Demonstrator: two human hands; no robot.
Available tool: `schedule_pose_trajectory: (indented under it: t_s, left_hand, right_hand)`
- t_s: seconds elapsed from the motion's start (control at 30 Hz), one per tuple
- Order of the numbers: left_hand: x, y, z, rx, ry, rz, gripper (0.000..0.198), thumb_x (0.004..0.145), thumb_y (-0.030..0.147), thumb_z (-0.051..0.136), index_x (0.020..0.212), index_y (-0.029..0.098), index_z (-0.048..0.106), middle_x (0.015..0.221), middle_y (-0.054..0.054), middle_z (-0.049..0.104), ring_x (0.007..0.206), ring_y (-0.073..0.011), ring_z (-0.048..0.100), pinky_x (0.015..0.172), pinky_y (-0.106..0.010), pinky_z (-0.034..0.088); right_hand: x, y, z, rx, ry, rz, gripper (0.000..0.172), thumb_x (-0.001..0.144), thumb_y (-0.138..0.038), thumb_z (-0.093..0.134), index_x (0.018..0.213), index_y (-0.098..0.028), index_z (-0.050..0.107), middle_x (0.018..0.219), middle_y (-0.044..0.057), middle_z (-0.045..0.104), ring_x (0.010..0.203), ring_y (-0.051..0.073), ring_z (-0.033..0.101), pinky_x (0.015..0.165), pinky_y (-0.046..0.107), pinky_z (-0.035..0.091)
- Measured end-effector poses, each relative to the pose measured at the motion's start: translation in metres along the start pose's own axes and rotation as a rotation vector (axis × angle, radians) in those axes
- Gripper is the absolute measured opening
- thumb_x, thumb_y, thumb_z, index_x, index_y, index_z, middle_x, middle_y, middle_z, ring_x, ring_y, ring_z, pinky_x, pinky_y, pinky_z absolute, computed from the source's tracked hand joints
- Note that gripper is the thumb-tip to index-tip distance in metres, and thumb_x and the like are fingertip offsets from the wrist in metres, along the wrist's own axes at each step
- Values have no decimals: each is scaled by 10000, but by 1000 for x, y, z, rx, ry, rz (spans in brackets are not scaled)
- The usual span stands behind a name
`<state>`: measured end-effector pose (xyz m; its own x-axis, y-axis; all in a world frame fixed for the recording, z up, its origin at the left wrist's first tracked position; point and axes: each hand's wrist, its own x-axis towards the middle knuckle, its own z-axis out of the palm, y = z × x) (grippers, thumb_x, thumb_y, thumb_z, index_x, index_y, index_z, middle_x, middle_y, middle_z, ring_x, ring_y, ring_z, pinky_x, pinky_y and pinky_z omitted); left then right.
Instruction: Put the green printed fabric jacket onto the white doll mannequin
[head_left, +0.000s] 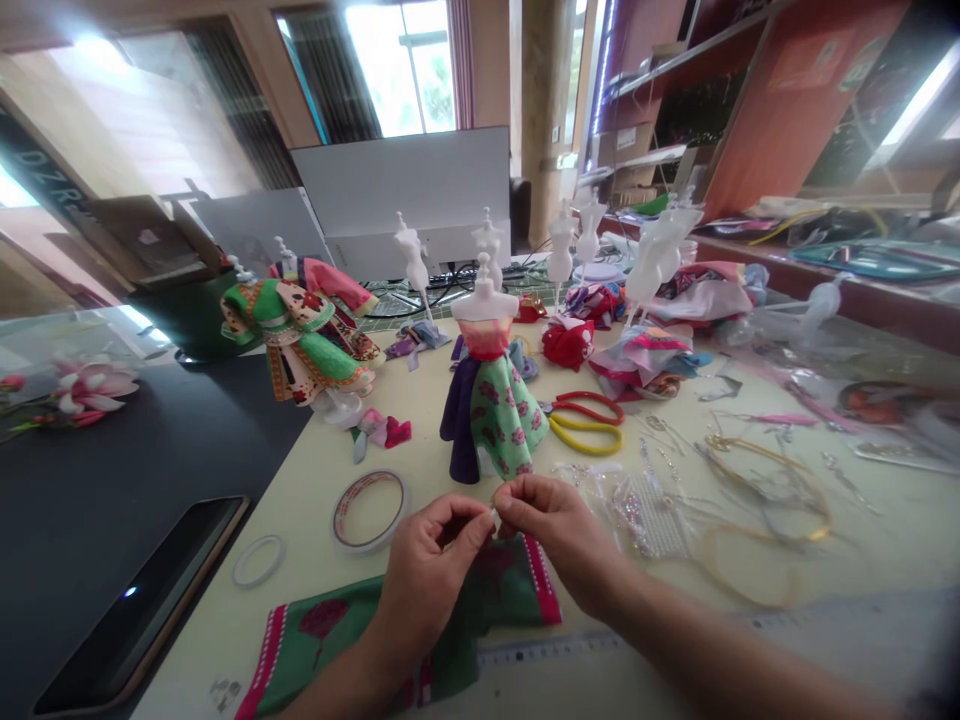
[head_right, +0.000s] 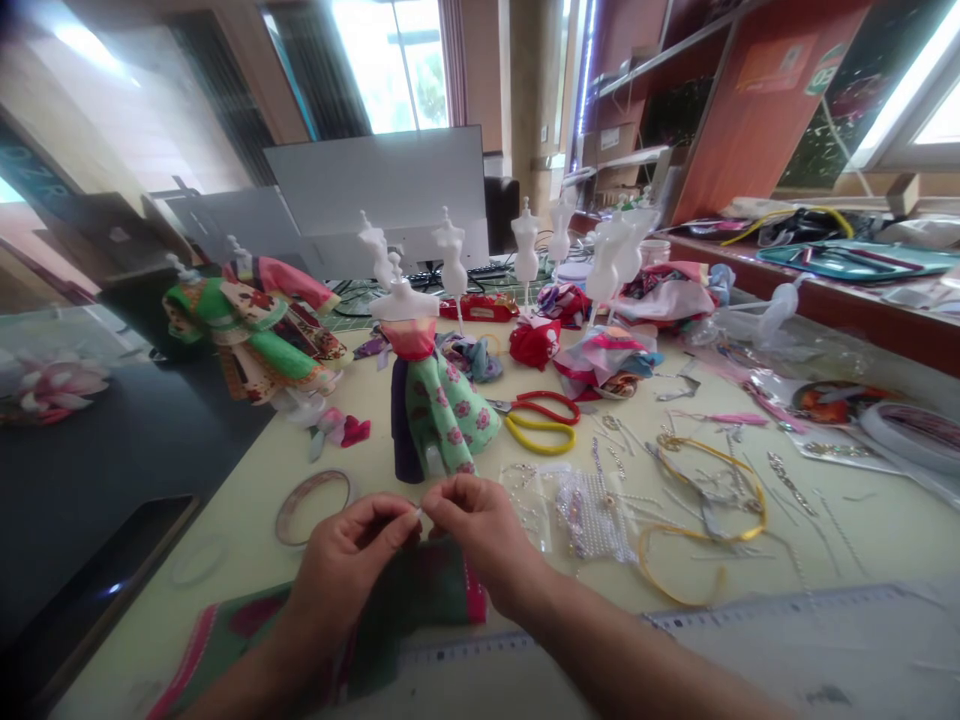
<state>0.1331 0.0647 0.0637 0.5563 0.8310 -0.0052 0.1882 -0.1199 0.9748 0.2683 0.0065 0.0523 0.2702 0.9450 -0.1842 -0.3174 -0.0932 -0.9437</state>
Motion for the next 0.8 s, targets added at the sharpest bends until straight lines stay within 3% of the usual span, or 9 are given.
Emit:
schedule_pose_trajectory:
  t_s: [0.13, 0.33, 0.53, 0.8]
  left_hand:
    - [0, -2, 0, 43, 1, 60, 142, 797, 300, 610, 744, 176, 654, 716, -8, 661, 684, -130, 603, 638, -210, 489]
    - [1, -6, 0, 39, 44, 156, 129, 798, 290, 611, 723, 190, 644, 955, -28, 641, 879, -147, 605, 713, -194, 502]
    - [1, -3, 0, 72, 15, 131, 122, 817, 262, 589, 743, 180, 642, 820, -17, 649, 764, -131, 599, 694, -201, 489]
    - [2, -4, 0, 16, -1, 113, 122, 810, 262, 598, 745, 167, 636, 792, -20, 652, 753, -140, 602, 702, -219, 487]
  right_hand:
    - [-1, -1, 1, -11, 17, -10, 237, 697, -392, 709, 665, -170, 630, 611, -18, 566, 608, 112, 514, 611, 253, 398]
    - [-1, 0, 1, -8, 9, -23, 237, 700, -392, 712, 668, -168, 641, 627, -15, 573, 616, 113, 508, 618, 253, 396]
    - [0, 1, -2, -15, -13, -23, 218, 733, -384, 683, 667, -181, 637, 638, -15, 571, 633, 116, 510, 633, 255, 392]
    - [-1, 0, -4, 9, -45, -17, 233, 763, -382, 658, 682, -164, 653, 640, -1, 589, 641, 115, 513, 641, 256, 389]
